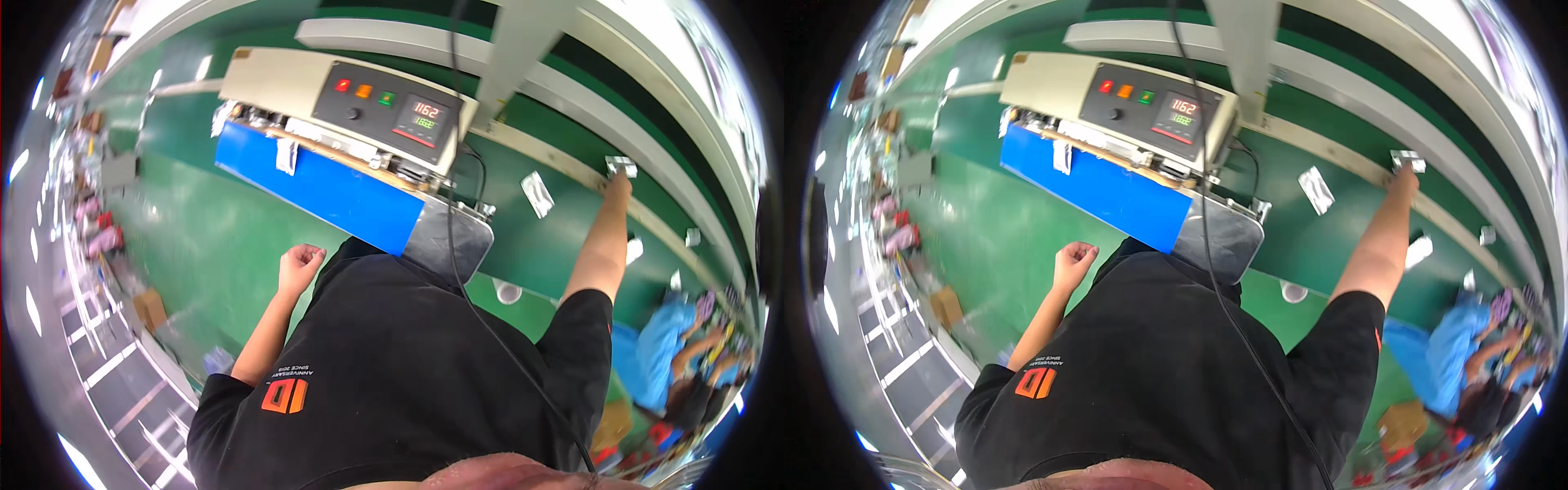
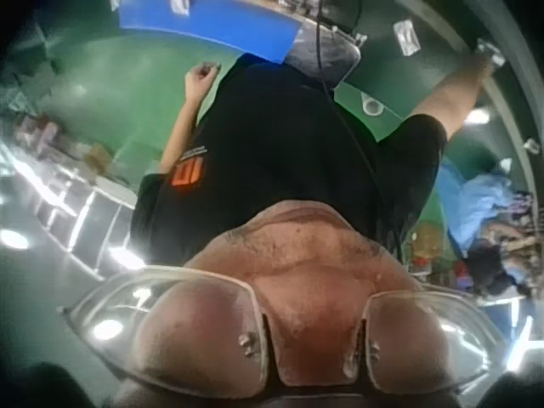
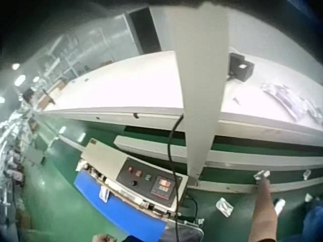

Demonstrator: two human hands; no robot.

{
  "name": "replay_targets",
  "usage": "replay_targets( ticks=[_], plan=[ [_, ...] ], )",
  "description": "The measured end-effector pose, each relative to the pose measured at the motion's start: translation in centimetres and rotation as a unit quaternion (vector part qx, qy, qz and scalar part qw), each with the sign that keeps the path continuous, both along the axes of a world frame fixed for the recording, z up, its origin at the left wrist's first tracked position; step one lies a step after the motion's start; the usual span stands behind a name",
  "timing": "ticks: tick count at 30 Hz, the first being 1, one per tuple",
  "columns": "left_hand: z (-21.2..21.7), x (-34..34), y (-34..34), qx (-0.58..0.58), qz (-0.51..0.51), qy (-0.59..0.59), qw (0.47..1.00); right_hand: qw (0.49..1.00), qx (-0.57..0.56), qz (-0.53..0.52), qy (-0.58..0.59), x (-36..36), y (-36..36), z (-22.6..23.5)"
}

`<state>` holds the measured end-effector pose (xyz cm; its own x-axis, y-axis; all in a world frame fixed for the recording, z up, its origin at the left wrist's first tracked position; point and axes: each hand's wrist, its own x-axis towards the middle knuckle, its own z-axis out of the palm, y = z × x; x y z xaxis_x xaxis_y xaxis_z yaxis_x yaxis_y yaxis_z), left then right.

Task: The recorder is sealing small packets using a heat-sealing machine on an assembly line.

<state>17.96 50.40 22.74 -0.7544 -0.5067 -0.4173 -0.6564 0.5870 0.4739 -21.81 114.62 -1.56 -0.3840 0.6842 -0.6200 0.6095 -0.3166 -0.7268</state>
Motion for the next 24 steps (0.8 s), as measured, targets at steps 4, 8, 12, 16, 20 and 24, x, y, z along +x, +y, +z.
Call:
replay_targets(
  ticks=[4, 8, 12, 16, 20, 24],
  plan=[
    [-0.2, 1.9, 1.4, 0.059, 0.113, -0.048, 0.991, 0.993, 0.110, 0.039, -0.006, -1.9, -1.4, -0.9],
    [-0.1, 0.2, 3.0, 0.168, 0.084, -0.020, 0.982, 0.987, 0.143, 0.065, 0.020, -0.7, -6.0, 0.6],
    [-0.4, -4.3, 4.8, 0.310, -0.007, 0.086, 0.947, 0.944, 0.035, 0.122, 0.304, 5.8, -13.7, 7.4],
    [-1.3, -9.7, 7.5, 0.417, -0.132, 0.124, 0.891, 0.920, -0.073, 0.220, 0.315, 19.1, -25.4, 15.6],
    [-1.9, -11.7, 10.1, 0.559, -0.086, 0.061, 0.822, 0.930, -0.147, 0.282, 0.184, 28.4, -34.8, 21.0],
    [-2.8, -11.7, 9.9, 0.561, -0.104, 0.044, 0.820, 0.898, -0.221, 0.291, 0.244, 31.2, -39.6, 22.1]
  ],
)
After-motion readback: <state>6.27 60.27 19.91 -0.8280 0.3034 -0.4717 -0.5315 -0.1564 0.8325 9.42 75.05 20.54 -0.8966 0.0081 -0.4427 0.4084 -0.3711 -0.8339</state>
